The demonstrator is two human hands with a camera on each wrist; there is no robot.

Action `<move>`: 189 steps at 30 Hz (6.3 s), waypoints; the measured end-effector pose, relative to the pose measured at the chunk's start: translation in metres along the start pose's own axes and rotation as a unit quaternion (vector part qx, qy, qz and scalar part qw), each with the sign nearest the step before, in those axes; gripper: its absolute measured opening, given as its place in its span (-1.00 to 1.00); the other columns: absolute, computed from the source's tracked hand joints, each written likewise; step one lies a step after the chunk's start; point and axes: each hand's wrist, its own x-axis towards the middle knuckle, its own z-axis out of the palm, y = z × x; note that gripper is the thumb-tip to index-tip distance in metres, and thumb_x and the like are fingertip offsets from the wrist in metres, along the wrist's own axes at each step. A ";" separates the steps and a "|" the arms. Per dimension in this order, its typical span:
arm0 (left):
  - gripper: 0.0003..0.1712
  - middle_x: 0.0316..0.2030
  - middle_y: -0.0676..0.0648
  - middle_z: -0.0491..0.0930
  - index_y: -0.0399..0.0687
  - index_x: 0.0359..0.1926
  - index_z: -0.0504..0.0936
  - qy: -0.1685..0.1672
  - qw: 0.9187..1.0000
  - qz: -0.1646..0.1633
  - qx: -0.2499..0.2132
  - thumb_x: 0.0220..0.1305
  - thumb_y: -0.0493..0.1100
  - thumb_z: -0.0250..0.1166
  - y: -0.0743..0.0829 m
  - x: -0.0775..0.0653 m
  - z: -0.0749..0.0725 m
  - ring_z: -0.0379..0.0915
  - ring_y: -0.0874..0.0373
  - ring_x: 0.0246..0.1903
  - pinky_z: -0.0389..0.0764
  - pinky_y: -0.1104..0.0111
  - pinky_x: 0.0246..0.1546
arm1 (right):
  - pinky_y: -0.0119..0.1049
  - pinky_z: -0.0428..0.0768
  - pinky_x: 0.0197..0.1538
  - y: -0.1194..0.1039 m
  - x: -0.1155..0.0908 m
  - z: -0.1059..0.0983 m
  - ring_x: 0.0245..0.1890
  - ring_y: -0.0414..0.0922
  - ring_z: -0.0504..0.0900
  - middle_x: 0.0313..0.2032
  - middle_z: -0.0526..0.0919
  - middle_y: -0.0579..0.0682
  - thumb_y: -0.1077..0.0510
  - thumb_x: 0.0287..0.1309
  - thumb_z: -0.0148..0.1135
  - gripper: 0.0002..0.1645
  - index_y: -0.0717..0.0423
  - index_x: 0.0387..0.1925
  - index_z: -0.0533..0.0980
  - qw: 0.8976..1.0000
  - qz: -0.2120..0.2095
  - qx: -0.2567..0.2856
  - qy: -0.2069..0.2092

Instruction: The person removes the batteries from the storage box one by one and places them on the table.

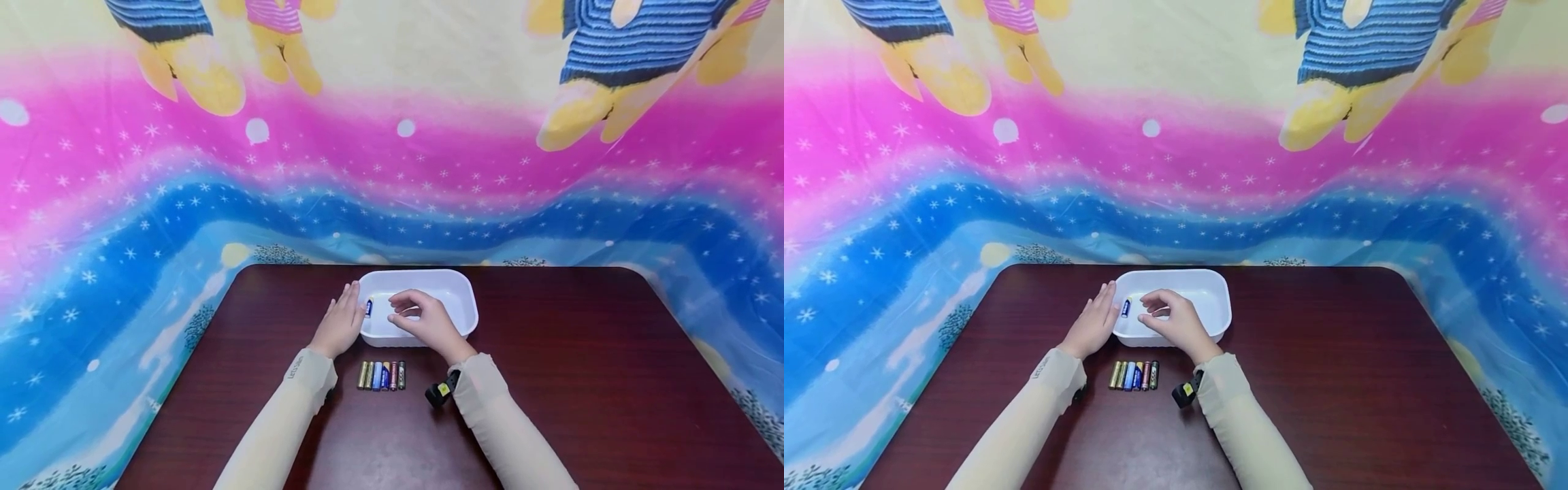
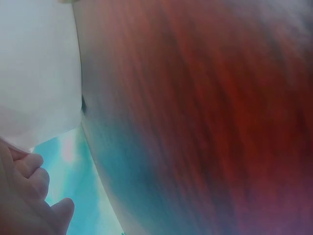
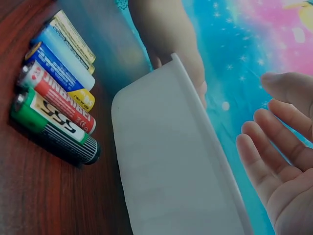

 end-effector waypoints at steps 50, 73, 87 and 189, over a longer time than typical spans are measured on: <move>-0.31 0.58 -0.19 0.01 -0.23 0.60 -0.04 0.008 1.000 0.010 -0.001 0.66 0.03 -0.23 -0.003 0.003 0.003 -0.17 -0.04 0.57 0.01 -0.13 0.50 | -0.12 0.67 0.06 0.027 0.065 0.041 -0.05 0.09 0.72 0.00 0.69 0.24 0.41 0.07 0.44 -0.52 0.33 0.08 0.60 0.987 0.142 -0.056 -0.059; -0.31 0.57 -0.23 0.01 -0.24 0.60 -0.05 0.012 1.000 0.015 -0.010 0.66 0.01 -0.21 -0.003 0.002 0.001 -0.17 -0.06 0.57 0.00 -0.13 0.50 | -0.11 0.59 0.18 0.050 0.077 0.057 0.05 0.07 0.65 0.01 0.69 0.22 0.24 0.01 0.55 -0.36 0.35 0.15 0.56 0.968 0.157 -0.175 -0.087; -0.31 0.58 -0.17 -0.02 -0.22 0.60 -0.05 0.010 1.000 0.010 -0.009 0.66 0.01 -0.20 -0.003 0.002 0.002 -0.18 -0.03 0.57 -0.01 -0.11 0.51 | -0.10 0.59 0.12 0.050 0.077 0.060 -0.07 0.03 0.61 -0.13 0.65 0.15 0.18 0.02 0.57 -0.46 0.32 0.02 0.60 0.959 0.124 -0.239 -0.090; -0.29 0.58 -0.19 -0.01 -0.21 0.61 -0.05 0.007 1.000 0.002 -0.017 0.65 0.07 -0.24 -0.001 -0.001 0.002 -0.17 -0.06 0.57 -0.02 -0.11 0.51 | 0.00 0.66 0.06 -0.023 -0.026 -0.009 -0.09 0.07 0.71 -0.11 0.73 0.01 0.09 -0.06 0.64 -0.48 0.14 -0.02 0.69 0.995 0.016 -0.083 0.044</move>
